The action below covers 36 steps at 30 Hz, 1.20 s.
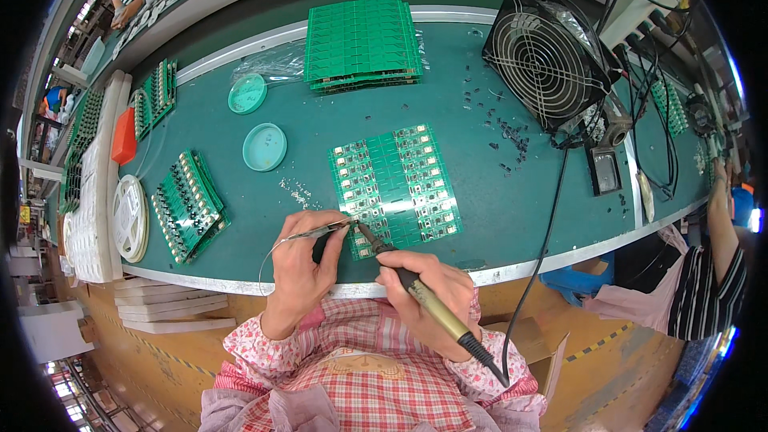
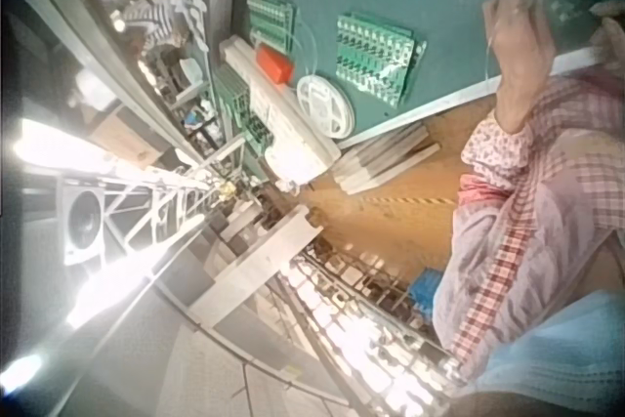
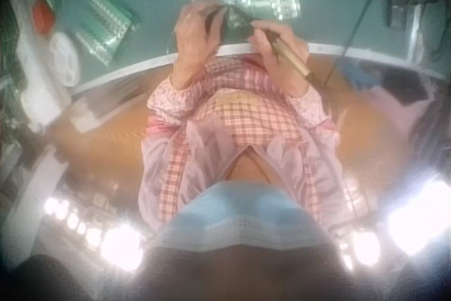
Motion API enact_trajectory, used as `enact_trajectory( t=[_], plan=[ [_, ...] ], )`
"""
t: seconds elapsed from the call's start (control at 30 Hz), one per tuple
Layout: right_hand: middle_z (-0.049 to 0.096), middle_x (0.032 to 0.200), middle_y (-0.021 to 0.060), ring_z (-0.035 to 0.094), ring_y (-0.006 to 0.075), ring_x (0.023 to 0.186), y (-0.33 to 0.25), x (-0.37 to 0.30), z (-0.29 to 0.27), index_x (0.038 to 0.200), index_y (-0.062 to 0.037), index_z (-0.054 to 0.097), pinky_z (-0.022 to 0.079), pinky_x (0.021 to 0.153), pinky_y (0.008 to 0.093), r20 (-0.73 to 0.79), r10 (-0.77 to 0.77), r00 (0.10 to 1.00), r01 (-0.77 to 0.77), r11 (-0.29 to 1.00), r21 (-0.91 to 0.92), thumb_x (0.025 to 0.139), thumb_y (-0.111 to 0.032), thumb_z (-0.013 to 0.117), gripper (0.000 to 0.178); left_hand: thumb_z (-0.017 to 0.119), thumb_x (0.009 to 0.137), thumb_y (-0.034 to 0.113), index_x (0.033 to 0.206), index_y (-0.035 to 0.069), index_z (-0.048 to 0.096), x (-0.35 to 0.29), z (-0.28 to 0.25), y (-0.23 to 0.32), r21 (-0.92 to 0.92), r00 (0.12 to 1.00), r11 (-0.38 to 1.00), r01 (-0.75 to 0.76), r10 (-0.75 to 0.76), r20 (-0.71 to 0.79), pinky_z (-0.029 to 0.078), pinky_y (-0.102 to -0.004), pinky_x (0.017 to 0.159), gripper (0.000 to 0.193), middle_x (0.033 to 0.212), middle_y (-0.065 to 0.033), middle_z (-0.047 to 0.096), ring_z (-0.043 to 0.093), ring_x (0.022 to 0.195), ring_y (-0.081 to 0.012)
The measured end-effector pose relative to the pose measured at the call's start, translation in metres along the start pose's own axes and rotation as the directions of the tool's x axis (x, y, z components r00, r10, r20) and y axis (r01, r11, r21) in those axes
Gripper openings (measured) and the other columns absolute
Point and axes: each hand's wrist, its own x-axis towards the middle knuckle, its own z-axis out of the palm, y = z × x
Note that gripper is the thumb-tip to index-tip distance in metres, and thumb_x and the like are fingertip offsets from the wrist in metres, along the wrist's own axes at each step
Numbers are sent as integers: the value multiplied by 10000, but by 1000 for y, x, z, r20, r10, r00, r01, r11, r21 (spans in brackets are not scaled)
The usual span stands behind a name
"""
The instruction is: The person solders electronic components onto a circuit board panel using a soldering iron, places the panel onto a stack, and solders components onto another circuit board panel.
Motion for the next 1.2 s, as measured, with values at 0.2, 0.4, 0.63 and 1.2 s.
enact_trajectory(
  t=[0.2, 0.4, 0.63, 1.2],
  plan=[
    [740, 860, 119, 695, 207, 613, 4, 9, -4, 993, -12, 679, 540, 559, 306, 73, -262, 962, 269, 956, -118, 785, 7, 774, 230, 727, 811, -27, 992, 42, 688, 1, 2, -2, -1, 1000, 1000, -5, 5, -7, 505, -369, 786, 198, 978, -82, 713, 650, 851, -288],
    [740, 722, 64, 684, 173, 595, 11, 9, -21, 1018, -33, 633, 509, 581, 284, 6, -279, 960, 275, 941, -197, 927, -109, 650, 119, 723, 814, -30, 989, 41, 689, 8, 2, -2, -1, 1000, 1000, 1, -1, -5, 505, -372, 785, 192, 975, -83, 713, 649, 848, -291],
    [705, 877, 142, 662, 289, 743, 25, 3, -21, 1083, -32, 679, 530, 666, 360, -125, -326, 937, 275, 910, -311, 804, 65, 709, 297, 711, 827, -17, 960, 42, 704, 5, 3, 3, 18, 1000, 1000, 8, -8, -17, 509, -391, 781, 146, 967, -92, 710, 648, 861, -313],
    [655, 969, 178, 627, 352, 868, 35, 5, -12, 1127, -8, 659, 503, 796, 423, -174, -367, 914, 266, 865, -426, 824, 16, 698, 306, 699, 865, 19, 950, 27, 711, 2, -25, -4, 11, 982, 987, 159, -157, -107, 488, -376, 832, 86, 998, -108, 706, 638, 939, -286]
  ],
)
